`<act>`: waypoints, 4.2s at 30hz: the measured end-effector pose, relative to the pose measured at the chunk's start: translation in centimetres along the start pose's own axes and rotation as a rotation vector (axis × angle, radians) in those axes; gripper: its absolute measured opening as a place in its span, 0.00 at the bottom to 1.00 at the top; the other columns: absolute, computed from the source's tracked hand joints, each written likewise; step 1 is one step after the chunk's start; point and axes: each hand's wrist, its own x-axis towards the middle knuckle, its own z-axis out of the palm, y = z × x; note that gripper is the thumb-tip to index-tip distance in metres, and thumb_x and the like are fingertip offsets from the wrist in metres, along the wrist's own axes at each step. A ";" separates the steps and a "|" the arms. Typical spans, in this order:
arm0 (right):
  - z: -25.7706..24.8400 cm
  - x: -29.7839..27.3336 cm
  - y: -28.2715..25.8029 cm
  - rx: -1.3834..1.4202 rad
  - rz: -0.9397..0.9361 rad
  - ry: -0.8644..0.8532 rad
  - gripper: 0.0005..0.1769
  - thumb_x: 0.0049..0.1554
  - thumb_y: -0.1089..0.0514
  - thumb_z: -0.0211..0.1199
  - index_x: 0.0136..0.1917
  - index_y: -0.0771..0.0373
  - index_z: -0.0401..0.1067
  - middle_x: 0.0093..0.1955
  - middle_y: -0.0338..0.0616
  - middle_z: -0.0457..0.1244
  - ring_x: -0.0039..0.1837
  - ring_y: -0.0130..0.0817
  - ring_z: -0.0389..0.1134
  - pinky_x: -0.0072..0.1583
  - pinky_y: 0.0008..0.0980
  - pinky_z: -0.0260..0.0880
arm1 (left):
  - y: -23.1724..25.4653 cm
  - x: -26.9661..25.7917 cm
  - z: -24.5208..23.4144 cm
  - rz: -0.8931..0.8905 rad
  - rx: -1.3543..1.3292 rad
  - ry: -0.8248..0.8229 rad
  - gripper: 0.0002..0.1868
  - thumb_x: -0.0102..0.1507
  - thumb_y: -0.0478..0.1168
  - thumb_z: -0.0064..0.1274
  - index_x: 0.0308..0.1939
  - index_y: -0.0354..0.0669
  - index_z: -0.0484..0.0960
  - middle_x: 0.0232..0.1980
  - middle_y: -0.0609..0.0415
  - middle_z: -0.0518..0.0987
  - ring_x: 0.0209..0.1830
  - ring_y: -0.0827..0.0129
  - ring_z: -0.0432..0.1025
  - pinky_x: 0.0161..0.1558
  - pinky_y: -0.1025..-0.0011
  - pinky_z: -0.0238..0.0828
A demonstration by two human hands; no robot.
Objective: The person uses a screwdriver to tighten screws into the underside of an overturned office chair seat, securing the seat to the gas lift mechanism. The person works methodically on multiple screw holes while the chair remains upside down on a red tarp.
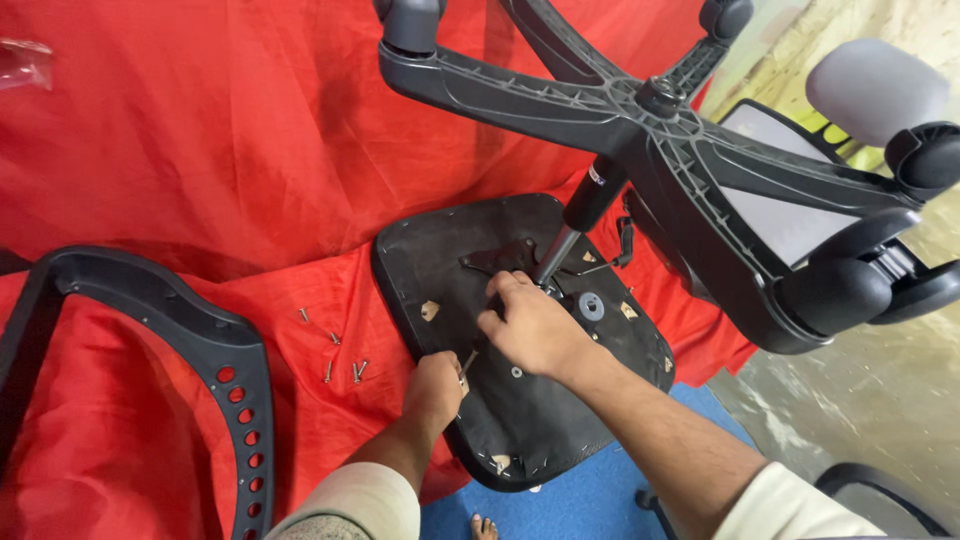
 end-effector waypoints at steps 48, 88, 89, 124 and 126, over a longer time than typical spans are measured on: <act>-0.4 2.0 3.2 0.233 -0.304 -0.154 0.19 0.54 0.55 0.65 0.57 0.64 0.70 0.52 0.60 0.68 0.55 0.56 0.71 0.55 0.46 0.71 | 2.4 -1.7 2.1 -0.206 0.093 0.237 0.08 0.63 0.37 0.49 0.40 0.44 0.85 0.47 0.42 0.83 0.52 0.47 0.77 0.54 0.54 0.74; -0.2 3.0 1.4 0.104 -0.204 -0.175 0.21 0.51 0.51 0.70 0.53 0.65 0.71 0.54 0.59 0.66 0.54 0.56 0.70 0.55 0.46 0.71 | 3.3 -2.5 0.7 -0.167 0.163 0.214 0.09 0.61 0.36 0.52 0.42 0.49 0.86 0.49 0.48 0.83 0.55 0.50 0.75 0.56 0.54 0.73; -0.3 2.9 1.7 0.124 -0.238 -0.171 0.22 0.48 0.56 0.70 0.54 0.65 0.71 0.55 0.60 0.65 0.54 0.56 0.70 0.54 0.45 0.71 | 3.5 -2.6 0.9 -0.165 0.151 0.207 0.09 0.61 0.35 0.52 0.42 0.49 0.86 0.49 0.49 0.83 0.56 0.51 0.76 0.56 0.55 0.73; -0.8 1.5 1.1 0.209 -0.195 -0.205 0.28 0.54 0.56 0.66 0.66 0.59 0.65 0.58 0.60 0.66 0.60 0.57 0.68 0.59 0.46 0.68 | 2.7 -3.0 1.1 -0.088 0.212 0.238 0.06 0.63 0.37 0.51 0.41 0.44 0.83 0.48 0.48 0.83 0.53 0.50 0.76 0.54 0.54 0.73; -0.5 1.3 1.1 0.167 -0.144 -0.221 0.26 0.55 0.52 0.66 0.66 0.57 0.66 0.56 0.59 0.68 0.60 0.56 0.69 0.60 0.45 0.69 | 3.0 -3.1 1.4 -0.078 0.239 0.238 0.06 0.62 0.36 0.52 0.42 0.44 0.82 0.49 0.48 0.82 0.54 0.51 0.75 0.54 0.55 0.73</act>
